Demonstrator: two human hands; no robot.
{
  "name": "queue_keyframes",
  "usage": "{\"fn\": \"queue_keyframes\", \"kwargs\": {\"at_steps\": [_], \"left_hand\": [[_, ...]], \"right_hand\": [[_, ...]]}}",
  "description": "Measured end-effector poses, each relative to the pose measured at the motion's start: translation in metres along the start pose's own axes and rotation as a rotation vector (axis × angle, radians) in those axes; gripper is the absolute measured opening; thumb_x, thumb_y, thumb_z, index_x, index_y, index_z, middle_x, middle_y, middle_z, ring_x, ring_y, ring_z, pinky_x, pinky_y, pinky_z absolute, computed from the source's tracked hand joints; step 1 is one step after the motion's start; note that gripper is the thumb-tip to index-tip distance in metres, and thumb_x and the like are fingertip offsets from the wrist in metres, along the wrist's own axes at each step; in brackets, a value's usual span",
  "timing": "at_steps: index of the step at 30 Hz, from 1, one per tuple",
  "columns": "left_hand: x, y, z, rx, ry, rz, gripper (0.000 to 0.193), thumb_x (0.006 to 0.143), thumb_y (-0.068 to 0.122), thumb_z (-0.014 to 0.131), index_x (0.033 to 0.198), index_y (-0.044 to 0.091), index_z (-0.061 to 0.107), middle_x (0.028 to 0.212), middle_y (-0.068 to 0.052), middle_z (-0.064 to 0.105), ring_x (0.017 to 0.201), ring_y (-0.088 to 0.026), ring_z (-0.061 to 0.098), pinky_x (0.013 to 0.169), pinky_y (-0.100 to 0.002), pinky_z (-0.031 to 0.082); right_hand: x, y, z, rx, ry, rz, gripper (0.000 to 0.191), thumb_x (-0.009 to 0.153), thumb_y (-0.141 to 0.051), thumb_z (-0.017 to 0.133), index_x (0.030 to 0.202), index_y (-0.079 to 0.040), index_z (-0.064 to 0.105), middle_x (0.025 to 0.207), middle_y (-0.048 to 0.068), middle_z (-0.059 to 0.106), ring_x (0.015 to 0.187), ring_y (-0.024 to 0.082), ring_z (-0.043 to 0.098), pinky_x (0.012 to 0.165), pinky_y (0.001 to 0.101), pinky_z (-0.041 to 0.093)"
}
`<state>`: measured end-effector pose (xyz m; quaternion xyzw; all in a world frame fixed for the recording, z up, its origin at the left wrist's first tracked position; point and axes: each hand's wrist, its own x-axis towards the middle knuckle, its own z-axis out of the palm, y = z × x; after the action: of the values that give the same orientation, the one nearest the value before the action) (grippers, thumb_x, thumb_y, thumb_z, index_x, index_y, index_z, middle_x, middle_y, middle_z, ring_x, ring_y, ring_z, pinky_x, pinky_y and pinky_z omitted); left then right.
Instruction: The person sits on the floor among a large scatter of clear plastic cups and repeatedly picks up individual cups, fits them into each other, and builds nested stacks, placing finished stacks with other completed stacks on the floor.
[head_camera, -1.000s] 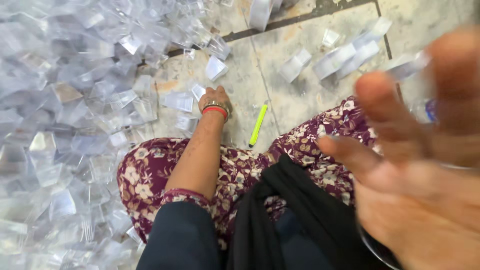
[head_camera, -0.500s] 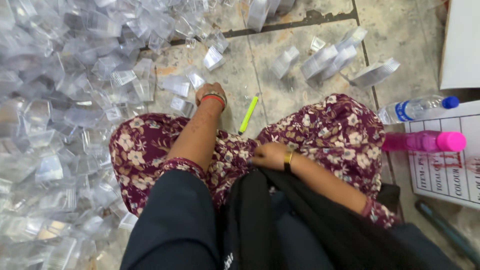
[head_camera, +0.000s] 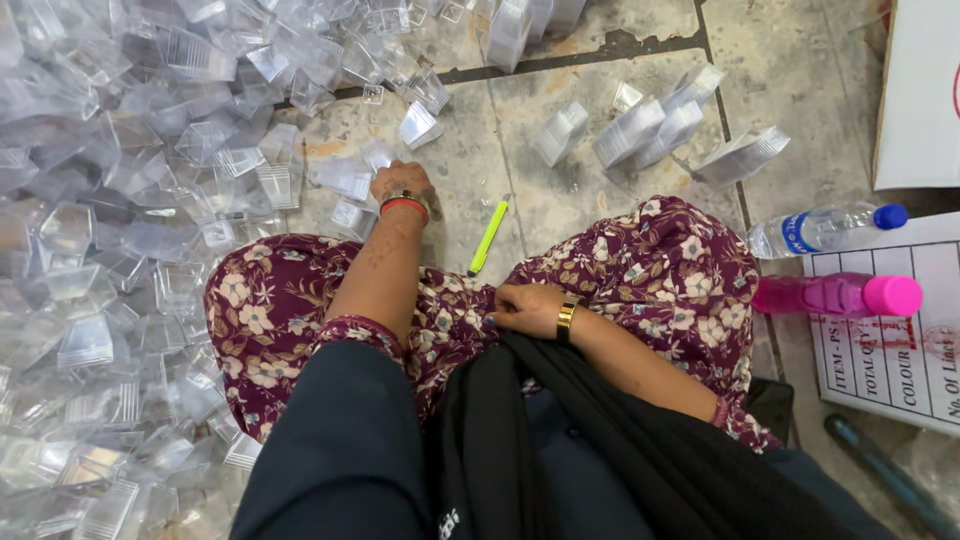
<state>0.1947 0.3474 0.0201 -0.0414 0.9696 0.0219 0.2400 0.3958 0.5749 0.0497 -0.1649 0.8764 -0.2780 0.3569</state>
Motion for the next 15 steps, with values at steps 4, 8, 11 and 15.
{"fn": "queue_keyframes", "kwargs": {"at_steps": [4,8,11,15], "left_hand": [[0.011,0.0,0.0,-0.011,-0.026,0.013,0.052,0.079,0.04,0.08,0.126,0.021,0.07,0.136,-0.007,0.063,0.128,-0.027,0.059,0.102,-0.039,0.051],[0.02,0.001,0.005,-0.056,0.033,0.018,0.052,0.081,0.036,0.078,0.127,0.014,0.067,0.135,-0.01,0.062,0.126,-0.031,0.059,0.101,-0.039,0.05],[0.03,0.001,0.009,-0.035,0.037,0.026,0.046,0.087,0.034,0.069,0.128,0.013,0.065,0.134,-0.011,0.062,0.126,-0.031,0.058,0.102,-0.039,0.049],[0.041,0.001,0.014,-0.021,0.064,0.028,0.039,0.095,0.028,0.056,0.129,0.012,0.065,0.133,-0.011,0.064,0.124,-0.031,0.06,0.102,-0.038,0.049]], "right_hand": [[0.005,-0.001,-0.009,-0.015,-0.001,-0.031,0.038,0.09,-0.051,0.064,0.101,-0.015,0.065,0.092,0.009,0.073,0.088,0.03,0.07,0.074,0.0438,0.053],[0.011,-0.001,-0.017,-0.009,-0.041,0.0,0.037,0.089,-0.05,0.065,0.101,-0.015,0.065,0.093,0.009,0.073,0.088,0.03,0.07,0.074,0.0435,0.054],[0.016,-0.001,-0.022,0.01,-0.063,0.005,0.036,0.089,-0.049,0.065,0.101,-0.015,0.065,0.093,0.009,0.073,0.089,0.03,0.071,0.076,0.0426,0.054],[0.023,-0.001,-0.025,0.026,-0.077,-0.003,0.035,0.09,-0.048,0.065,0.1,-0.015,0.064,0.093,0.009,0.073,0.089,0.029,0.071,0.076,0.0419,0.054]]}}
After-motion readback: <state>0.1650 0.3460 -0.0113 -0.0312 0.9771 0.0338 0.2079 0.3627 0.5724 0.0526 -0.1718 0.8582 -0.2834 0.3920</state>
